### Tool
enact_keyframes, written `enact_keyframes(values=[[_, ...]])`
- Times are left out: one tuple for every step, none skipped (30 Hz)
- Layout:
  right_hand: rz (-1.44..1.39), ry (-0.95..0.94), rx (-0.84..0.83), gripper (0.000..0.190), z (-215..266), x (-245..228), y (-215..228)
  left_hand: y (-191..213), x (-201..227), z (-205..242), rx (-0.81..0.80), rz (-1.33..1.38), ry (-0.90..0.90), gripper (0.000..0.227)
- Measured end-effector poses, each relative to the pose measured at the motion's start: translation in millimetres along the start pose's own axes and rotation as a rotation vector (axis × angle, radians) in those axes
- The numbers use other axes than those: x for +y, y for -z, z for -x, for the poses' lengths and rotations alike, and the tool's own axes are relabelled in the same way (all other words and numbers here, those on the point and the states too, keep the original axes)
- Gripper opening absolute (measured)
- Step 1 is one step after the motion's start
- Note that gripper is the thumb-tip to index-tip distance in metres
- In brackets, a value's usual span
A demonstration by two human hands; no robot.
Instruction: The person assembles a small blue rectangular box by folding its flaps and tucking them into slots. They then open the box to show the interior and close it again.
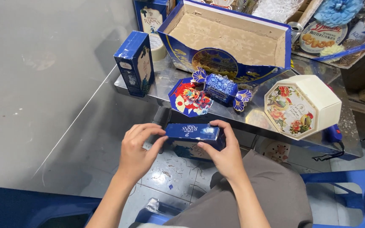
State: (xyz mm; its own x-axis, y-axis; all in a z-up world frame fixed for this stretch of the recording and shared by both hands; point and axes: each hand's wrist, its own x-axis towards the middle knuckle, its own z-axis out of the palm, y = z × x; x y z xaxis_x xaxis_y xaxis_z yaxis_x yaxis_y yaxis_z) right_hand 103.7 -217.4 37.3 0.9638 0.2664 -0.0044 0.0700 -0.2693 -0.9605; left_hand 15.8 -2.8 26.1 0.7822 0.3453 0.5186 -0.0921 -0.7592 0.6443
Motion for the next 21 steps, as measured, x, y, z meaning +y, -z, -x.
enact_keyframes(values=[[0.027,0.039,-0.016,0.068,3,1,0,-3,4,-3,-0.007,0.072,-0.11,0.014],[0.029,0.038,-0.017,0.068,4,-1,0,-6,9,-5,-0.006,0.073,-0.108,0.014],[0.059,0.059,-0.028,0.071,5,-2,0,-9,13,-8,-0.068,0.092,-0.151,0.016],[0.09,0.078,-0.038,0.075,6,-4,0,-13,17,-10,-0.131,0.113,-0.194,0.019],[0.091,0.077,-0.038,0.075,6,-3,0,-17,22,-12,-0.132,0.114,-0.193,0.019],[0.102,0.088,-0.04,0.077,6,-3,0,-20,27,-14,-0.177,0.09,-0.234,0.021],[0.113,0.099,-0.042,0.078,6,-3,-1,-23,32,-16,-0.222,0.065,-0.275,0.024],[0.114,0.097,-0.041,0.078,7,-3,-1,-27,32,-14,-0.223,0.067,-0.275,0.024],[0.129,0.103,-0.044,0.078,8,-3,0,-32,32,-12,-0.248,0.053,-0.279,0.027],[0.144,0.109,-0.047,0.078,9,-2,0,-36,32,-10,-0.273,0.039,-0.283,0.03],[0.145,0.107,-0.045,0.078,8,-3,1,-41,30,-8,-0.274,0.041,-0.284,0.03],[0.141,0.107,-0.046,0.078,6,-3,1,-44,27,-7,-0.247,0.059,-0.281,0.027],[0.136,0.107,-0.047,0.078,5,-4,2,-47,25,-5,-0.22,0.076,-0.279,0.024],[0.135,0.105,-0.048,0.078,5,-4,2,-48,26,-4,-0.222,0.076,-0.277,0.024],[0.153,0.103,-0.047,0.079,6,-5,2,-49,27,-3,-0.23,0.069,-0.286,0.025],[0.171,0.102,-0.045,0.079,6,-6,2,-50,28,-3,-0.238,0.062,-0.295,0.025],[0.17,0.101,-0.046,0.079,5,-5,2,-51,28,-2,-0.239,0.061,-0.294,0.025],[0.193,0.097,-0.047,0.079,5,-4,2,-52,28,-2,-0.249,0.031,-0.317,0.026],[0.216,0.094,-0.047,0.079,4,-3,2,-53,29,-1,-0.258,0.002,-0.339,0.026],[0.216,0.093,-0.046,0.079,5,0,2,-56,26,0,-0.26,0.003,-0.34,0.026],[0.245,0.104,-0.043,0.079,5,4,2,-58,24,2,-0.261,-0.004,-0.354,0.027]])
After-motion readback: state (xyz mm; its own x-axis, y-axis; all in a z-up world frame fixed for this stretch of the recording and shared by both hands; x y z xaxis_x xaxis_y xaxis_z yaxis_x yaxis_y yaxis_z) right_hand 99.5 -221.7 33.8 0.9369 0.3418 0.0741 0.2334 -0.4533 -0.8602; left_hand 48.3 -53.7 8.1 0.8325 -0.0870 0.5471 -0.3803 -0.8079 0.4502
